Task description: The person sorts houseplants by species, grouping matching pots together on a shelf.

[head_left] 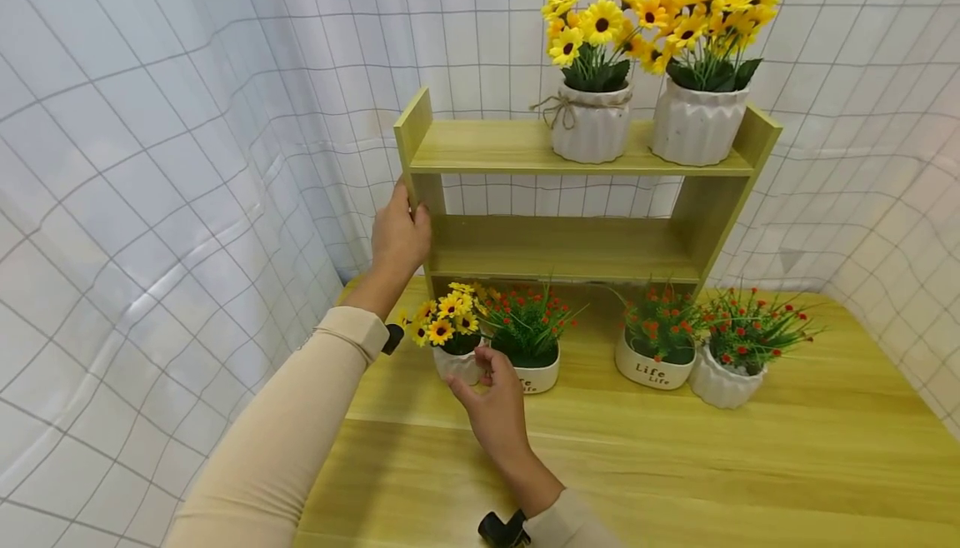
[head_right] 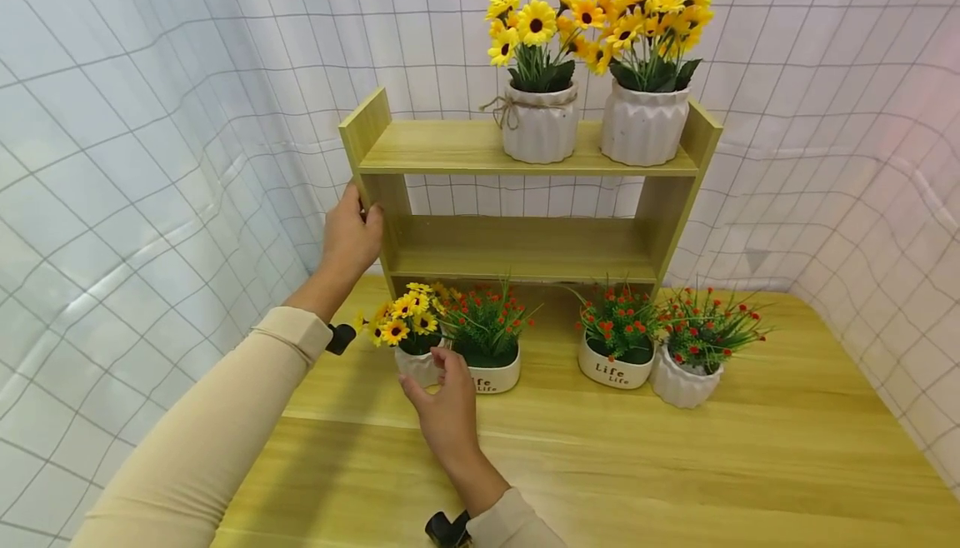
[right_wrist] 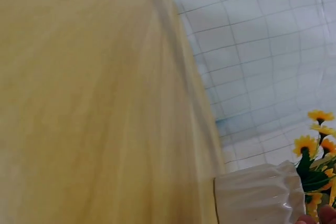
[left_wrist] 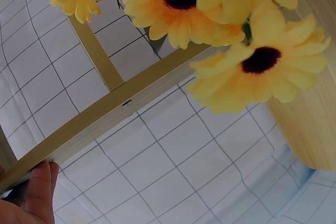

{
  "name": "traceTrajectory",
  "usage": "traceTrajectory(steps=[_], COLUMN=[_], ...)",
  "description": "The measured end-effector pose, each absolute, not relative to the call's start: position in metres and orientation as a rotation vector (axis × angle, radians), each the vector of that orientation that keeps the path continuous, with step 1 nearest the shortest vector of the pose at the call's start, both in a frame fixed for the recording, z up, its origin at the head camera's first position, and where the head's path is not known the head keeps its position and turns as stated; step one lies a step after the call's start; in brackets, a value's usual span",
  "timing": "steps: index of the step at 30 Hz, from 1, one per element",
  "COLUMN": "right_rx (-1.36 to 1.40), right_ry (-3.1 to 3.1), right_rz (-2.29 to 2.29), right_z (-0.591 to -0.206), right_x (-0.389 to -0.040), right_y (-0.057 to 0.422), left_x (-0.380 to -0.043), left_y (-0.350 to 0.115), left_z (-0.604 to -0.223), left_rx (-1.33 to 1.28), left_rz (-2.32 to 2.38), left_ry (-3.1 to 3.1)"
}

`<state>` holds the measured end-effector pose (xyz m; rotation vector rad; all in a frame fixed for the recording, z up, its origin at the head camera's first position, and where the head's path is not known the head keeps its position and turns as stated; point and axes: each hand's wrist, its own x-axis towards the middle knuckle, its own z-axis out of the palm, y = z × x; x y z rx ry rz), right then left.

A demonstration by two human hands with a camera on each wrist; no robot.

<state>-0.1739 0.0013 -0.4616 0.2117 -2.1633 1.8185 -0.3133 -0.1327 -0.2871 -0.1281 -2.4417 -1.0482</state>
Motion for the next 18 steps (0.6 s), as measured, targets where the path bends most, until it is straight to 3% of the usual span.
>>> traceTrajectory(steps=[18], right_rx=[0.107], right_ry=[-2.227], right_rz=[1.804], right_z=[-0.48], right_x=[-0.193], right_y=[-0.007], left_x=[-0.313], left_y=[-0.133], left_z=[-0.286], left_rx=[-0.119], left_rz=[-1.046], left_ry=[-2.467])
